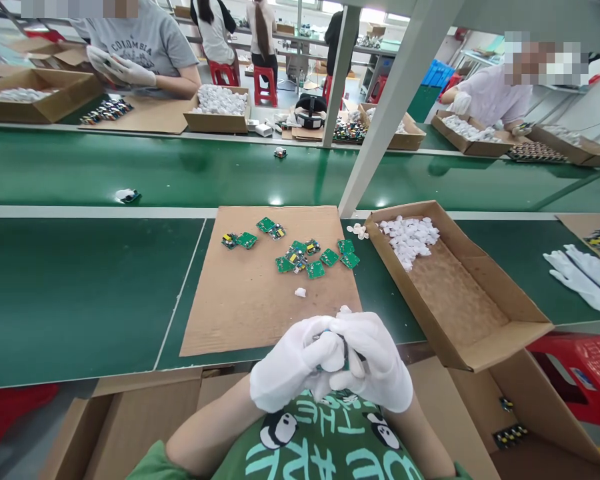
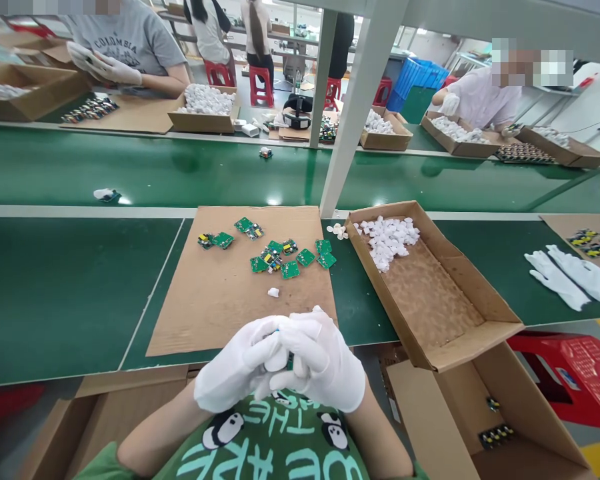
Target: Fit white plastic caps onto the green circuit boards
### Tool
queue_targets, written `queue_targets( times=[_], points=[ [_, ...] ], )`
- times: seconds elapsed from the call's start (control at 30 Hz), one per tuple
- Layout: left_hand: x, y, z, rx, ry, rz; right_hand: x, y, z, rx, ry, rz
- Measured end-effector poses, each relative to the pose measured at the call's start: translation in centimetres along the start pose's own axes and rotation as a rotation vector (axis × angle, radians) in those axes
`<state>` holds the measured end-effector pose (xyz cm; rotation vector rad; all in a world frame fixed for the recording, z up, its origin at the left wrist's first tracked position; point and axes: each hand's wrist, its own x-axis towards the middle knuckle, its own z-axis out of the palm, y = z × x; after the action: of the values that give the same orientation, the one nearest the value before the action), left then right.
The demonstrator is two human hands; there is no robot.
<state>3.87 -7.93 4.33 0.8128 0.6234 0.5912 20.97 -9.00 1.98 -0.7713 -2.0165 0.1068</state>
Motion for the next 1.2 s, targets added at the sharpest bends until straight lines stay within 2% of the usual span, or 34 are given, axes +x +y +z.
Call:
queue_targets(
  times=[0.07,0.2,0.3,0.37,0.5,0.63,0.8,0.9,1.0,1.2],
  points=[
    [0.1,0.0,0.3,0.026,0.013,0.051,0.1,0.0,-0.1,-0.033,-0.034,0.004],
    [0.3,0.2,0.6,-0.014,-0.068,0.089,0.1,-0.1,-0.3,-0.065,-0.047,0.038],
    [0.5,0.5,0.5,0.152,-0.110,0.124,0.0,-0.1,-0.2,-0.076,-0.028,0.028],
    [0.6,0.8,0.5,0.249,-0.088,0.136,0.1,0.0,-0.2,-0.077,-0.051,0.015],
    [0.5,1.4,0.2,0.280,-0.040,0.057,0.1,0.4,0.0,-0.043,-0.087,0.035],
    [0.2,2.0,-0.4,0.248,-0.159,0.005,0.0,0.4,0.2,0.043,-0.021,0.090],
    [-0.1,1.9,-0.8,0.177,-0.184,-0.007,0.3,0.2,0.0,0.081,0.016,-0.006],
    [-0.3,1.7,-0.8,0.070,-0.226,0.016,0.7,0.0,-0.3,0.213,0.018,0.122],
    [-0.4,1.5,-1.0,0.072,-0.207,0.005,1.1,-0.5,-0.5,0.341,0.010,0.259],
    [-0.6,1.2,-1.2,0.067,-0.222,-0.017,1.1,-1.2,-0.3,0.324,0.007,0.354]
  ],
)
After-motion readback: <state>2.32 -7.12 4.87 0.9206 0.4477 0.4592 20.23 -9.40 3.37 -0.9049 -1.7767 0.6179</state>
